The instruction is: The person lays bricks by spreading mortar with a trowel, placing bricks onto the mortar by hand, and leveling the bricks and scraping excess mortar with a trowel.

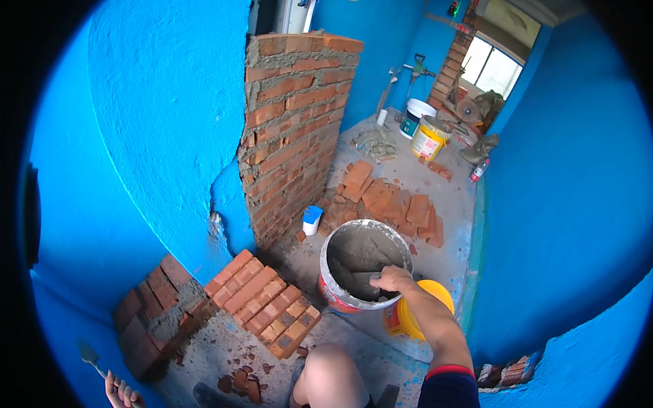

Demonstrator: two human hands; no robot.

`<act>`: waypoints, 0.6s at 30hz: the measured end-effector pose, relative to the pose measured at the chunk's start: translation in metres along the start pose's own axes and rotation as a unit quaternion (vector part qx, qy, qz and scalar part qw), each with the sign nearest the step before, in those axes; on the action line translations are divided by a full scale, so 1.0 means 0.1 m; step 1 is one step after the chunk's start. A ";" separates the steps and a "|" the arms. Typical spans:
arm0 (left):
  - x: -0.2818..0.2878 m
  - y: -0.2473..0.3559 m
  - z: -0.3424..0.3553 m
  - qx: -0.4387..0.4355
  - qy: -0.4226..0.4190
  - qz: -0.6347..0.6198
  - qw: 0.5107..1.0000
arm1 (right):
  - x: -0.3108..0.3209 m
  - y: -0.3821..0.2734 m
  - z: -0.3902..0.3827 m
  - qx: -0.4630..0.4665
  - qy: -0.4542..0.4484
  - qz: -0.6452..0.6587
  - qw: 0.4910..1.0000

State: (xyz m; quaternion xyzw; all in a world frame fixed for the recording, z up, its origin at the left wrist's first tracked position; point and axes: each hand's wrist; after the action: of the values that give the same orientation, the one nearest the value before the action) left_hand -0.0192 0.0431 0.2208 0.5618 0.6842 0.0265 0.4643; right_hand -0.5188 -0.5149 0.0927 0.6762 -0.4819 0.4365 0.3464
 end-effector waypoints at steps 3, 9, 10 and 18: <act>-0.10 -0.07 0.03 0.008 -0.017 0.026 0.999 | 0.12 0.04 -0.04 -0.012 -0.045 0.123 0.991; -0.14 -0.20 0.05 0.067 -0.048 0.049 0.995 | 0.03 0.51 -0.07 -0.041 -0.053 0.333 0.940; -0.16 -0.22 0.02 0.066 -0.050 0.048 0.995 | 0.00 0.58 -0.07 -0.062 -0.077 0.364 0.926; 0.31 -0.07 -0.16 -0.004 -0.039 -0.059 0.998 | 0.14 0.57 -0.24 -0.057 -0.017 0.454 0.889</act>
State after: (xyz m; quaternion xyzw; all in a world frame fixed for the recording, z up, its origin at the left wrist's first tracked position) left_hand -0.0333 0.0731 0.2070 0.5192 0.6973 -0.0194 0.4937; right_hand -0.5771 -0.5154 0.1178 0.3700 -0.7663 0.5061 0.1405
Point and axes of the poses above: each hand's wrist, its own z-axis towards the middle knuckle, its own x-axis out of the back of the hand, y = z × x, and after that the axes turned 7 degrees about y, right-handed
